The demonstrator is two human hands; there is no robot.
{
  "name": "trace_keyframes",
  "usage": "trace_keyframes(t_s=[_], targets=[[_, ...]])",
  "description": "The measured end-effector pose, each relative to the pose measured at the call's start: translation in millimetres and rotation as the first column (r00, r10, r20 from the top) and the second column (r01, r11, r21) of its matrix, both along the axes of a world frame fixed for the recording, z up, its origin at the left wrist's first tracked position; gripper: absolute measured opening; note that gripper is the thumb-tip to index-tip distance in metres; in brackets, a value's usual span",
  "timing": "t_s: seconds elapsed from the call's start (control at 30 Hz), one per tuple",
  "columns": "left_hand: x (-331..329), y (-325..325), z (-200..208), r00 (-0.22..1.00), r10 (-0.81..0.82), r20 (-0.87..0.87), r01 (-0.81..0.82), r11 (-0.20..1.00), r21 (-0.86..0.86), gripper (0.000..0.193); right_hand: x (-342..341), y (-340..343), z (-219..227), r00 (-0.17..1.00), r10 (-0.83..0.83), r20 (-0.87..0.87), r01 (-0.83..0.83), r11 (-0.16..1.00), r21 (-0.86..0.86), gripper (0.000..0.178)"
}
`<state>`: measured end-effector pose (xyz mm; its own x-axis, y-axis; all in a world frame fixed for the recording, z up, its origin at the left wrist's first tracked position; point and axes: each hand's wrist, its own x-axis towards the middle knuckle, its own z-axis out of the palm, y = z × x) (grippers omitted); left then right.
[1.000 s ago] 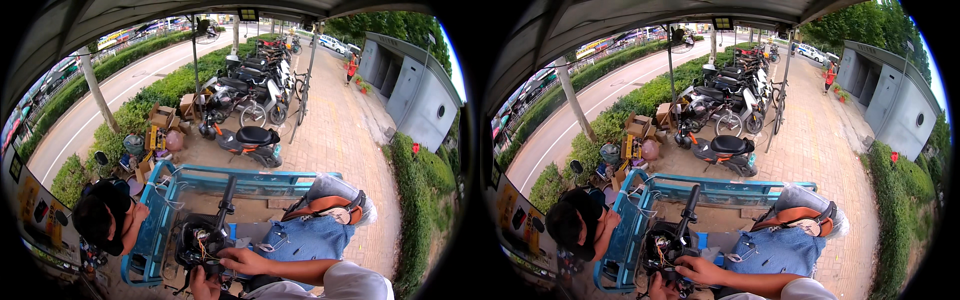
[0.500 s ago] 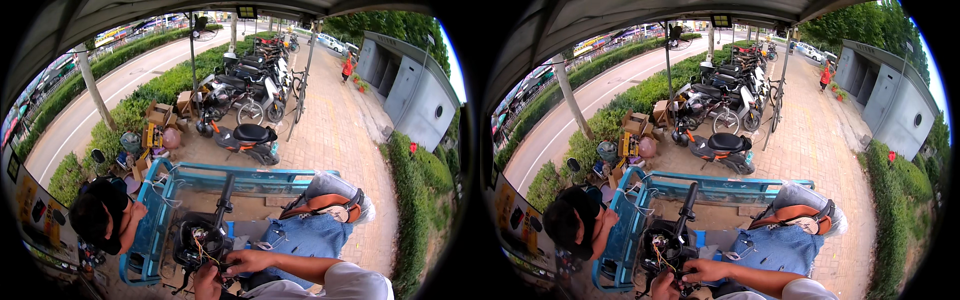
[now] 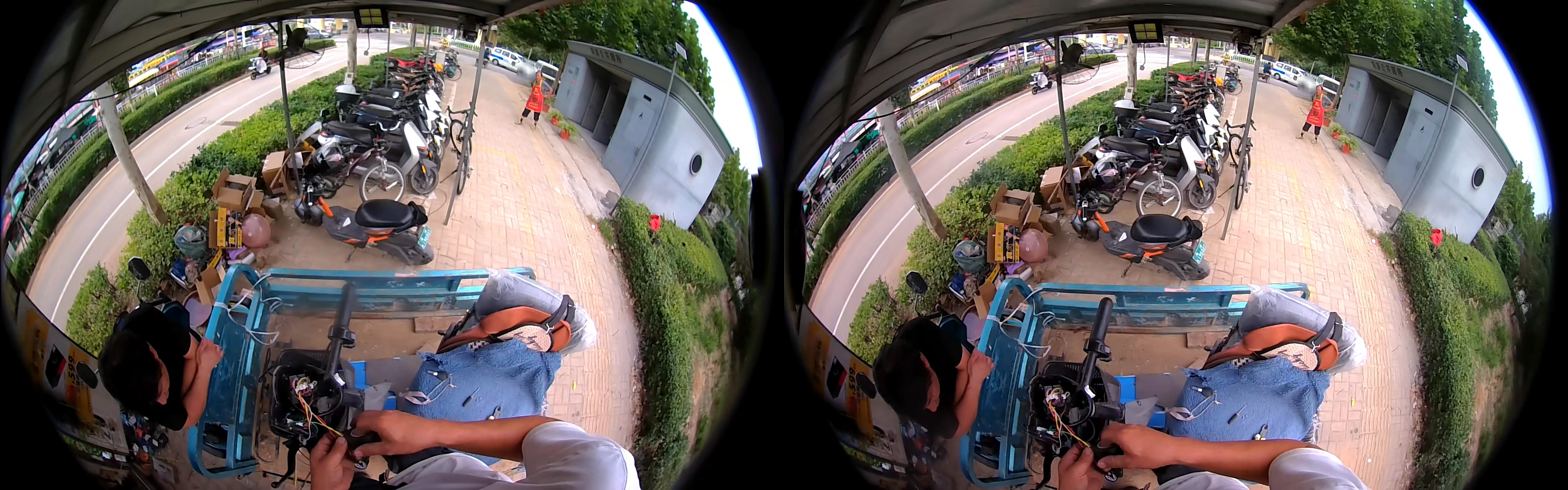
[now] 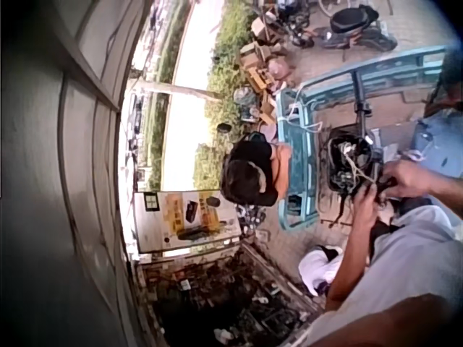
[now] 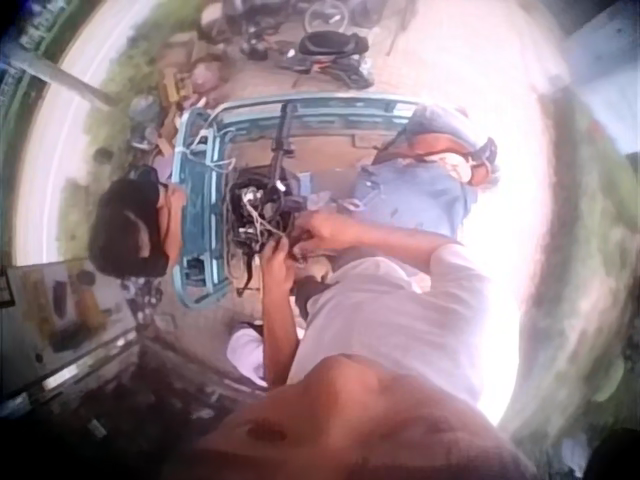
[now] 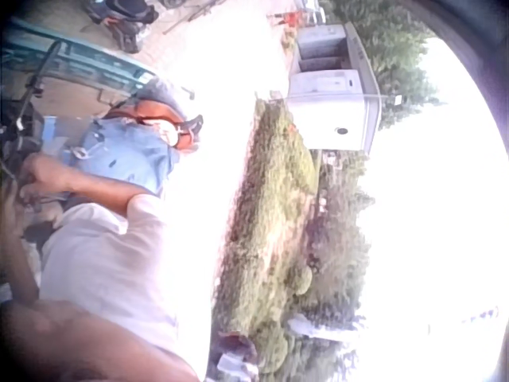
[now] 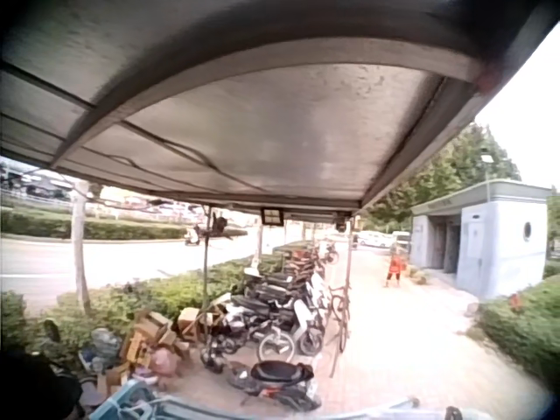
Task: The person works on the exposed wiring inside the handlebar basket of a teal three-wheeled electric vehicle. They strip wire ends, twist connections, and wrap them with electrical tape. The person uses pliers and electrical tape while standing outdoors near other parked vehicles.
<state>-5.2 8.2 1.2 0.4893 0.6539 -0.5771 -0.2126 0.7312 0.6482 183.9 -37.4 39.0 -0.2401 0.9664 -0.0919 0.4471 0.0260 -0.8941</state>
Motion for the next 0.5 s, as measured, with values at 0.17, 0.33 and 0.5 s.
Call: trace_keyframes(t_s=[0.17, 0.33, 0.5], targets=[[3.7, -0.7, 7.8, 0.996, -0.004, 0.090, 0.009, 0.999, -0.051, 0.022, -0.7, -7.1, -1.0, 0.999, -0.042, -0.014, 0.044, 0.985, 0.167, 0.039], [-5.4, 7.2, -5.3, 0.986, -0.138, -0.093, 0.148, 0.984, 0.102, 0.017, 1.2, -5.8, -1.9, 0.998, -0.066, 0.019, 0.064, 0.992, 0.108, 0.041], [-10.8, 9.4, -18.2, 0.955, -0.154, -0.252, 0.216, 0.946, 0.240, 0.014, 0.8, -3.8, 2.6, 0.996, -0.070, -0.049, 0.073, 0.996, 0.058, 0.056]])
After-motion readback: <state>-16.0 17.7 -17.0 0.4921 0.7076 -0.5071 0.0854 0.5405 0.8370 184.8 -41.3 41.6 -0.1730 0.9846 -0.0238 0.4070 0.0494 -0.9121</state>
